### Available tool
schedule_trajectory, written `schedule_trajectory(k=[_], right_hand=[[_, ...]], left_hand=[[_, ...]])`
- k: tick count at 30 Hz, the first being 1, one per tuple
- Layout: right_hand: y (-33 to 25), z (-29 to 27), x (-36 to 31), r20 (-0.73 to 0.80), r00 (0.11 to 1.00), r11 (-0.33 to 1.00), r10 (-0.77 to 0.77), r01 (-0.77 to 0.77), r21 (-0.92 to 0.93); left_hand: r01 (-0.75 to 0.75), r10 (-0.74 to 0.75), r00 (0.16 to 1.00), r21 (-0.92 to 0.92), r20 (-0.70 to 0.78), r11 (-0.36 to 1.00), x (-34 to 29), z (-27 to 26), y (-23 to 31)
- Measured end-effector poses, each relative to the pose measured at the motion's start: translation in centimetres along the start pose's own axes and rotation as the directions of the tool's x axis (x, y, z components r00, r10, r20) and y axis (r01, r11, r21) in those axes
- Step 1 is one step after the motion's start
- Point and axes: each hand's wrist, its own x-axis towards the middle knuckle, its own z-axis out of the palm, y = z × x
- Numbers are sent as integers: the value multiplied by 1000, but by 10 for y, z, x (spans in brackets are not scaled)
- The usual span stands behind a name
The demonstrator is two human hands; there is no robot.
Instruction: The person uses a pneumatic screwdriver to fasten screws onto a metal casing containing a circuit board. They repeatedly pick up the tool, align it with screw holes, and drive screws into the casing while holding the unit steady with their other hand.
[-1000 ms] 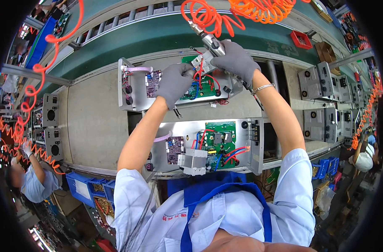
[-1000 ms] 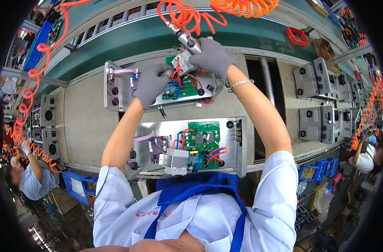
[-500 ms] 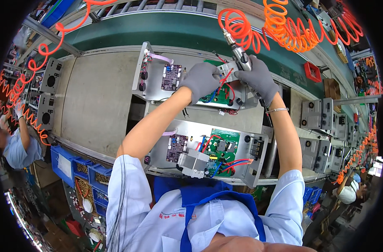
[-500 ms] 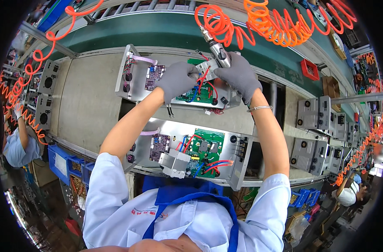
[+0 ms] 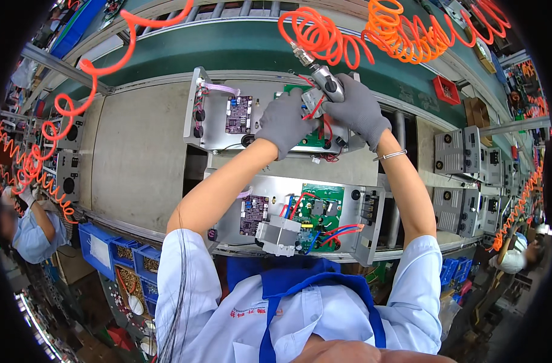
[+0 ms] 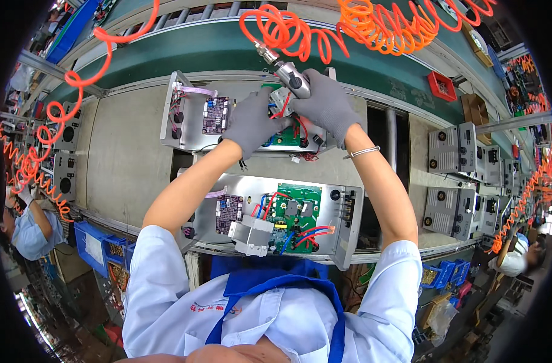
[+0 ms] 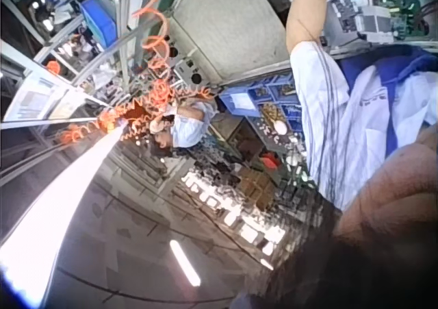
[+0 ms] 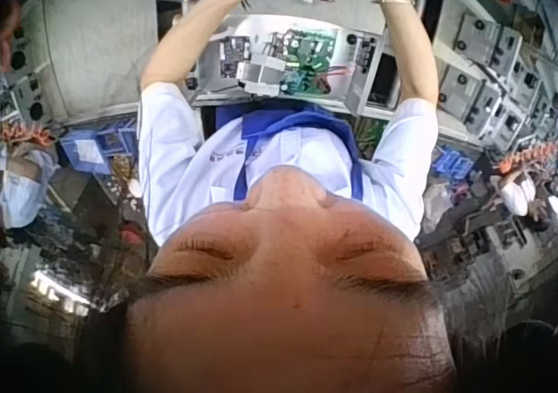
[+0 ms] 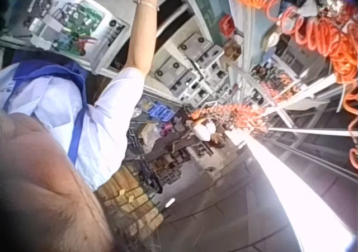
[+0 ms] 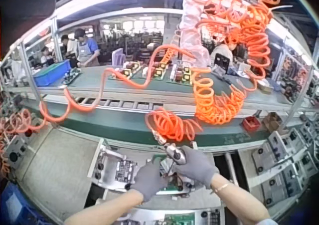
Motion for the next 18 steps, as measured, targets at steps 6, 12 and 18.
schedule_trajectory(k=[6,12,18], right_hand=[[9,-22,-12,-99,995,817,24,37,575],[-14,-55,-20,-483,861,376,158,399,836],[-10,-52,-4,-738,623,222,259,706,673]], left_hand=[[-15,15,1000,-70,8,997,7,2,-10],[-5,8,999,-75,33,997,7,0,-8],[3,-1,1000,-42,27,999,8,3,-7]])
